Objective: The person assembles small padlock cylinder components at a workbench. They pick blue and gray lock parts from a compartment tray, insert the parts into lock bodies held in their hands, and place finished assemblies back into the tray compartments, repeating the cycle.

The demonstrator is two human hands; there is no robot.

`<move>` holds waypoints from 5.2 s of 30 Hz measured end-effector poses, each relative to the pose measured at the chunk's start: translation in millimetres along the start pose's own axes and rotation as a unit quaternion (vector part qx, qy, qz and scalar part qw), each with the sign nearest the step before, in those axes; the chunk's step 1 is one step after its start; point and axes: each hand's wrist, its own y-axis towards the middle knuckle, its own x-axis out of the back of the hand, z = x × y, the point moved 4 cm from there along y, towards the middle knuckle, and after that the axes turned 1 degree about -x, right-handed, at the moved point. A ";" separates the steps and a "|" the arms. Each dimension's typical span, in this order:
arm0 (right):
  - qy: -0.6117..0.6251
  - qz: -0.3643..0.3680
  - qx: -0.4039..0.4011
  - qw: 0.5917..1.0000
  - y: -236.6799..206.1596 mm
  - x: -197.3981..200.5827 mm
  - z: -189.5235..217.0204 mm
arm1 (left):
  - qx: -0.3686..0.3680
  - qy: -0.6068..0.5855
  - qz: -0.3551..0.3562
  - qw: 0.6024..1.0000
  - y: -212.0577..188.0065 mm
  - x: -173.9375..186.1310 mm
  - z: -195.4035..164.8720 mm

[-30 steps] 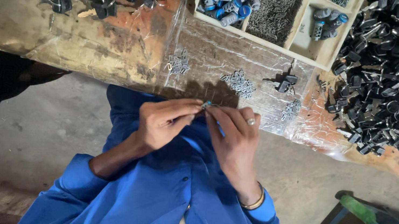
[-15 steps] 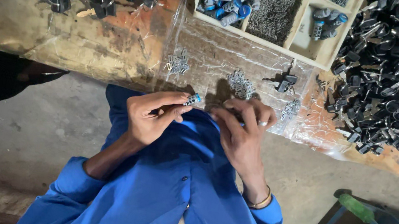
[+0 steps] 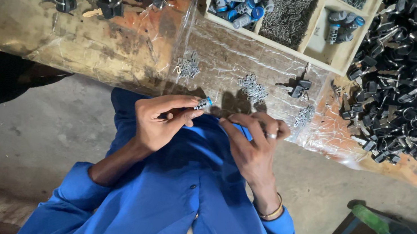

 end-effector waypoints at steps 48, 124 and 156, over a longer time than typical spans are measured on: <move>0.209 -0.059 -0.088 0.972 49.2 -22.9 37.7 | -0.019 0.013 -0.035 0.999 -1.5 27.3 -11.4; 0.230 -0.086 -0.152 0.957 14.1 9.2 -4.1 | -0.013 0.012 0.017 1.000 -1.9 -10.7 -0.8; 0.227 -0.090 -0.163 0.956 6.1 -10.3 9.1 | -0.033 0.012 0.016 0.999 -0.8 -14.4 -6.6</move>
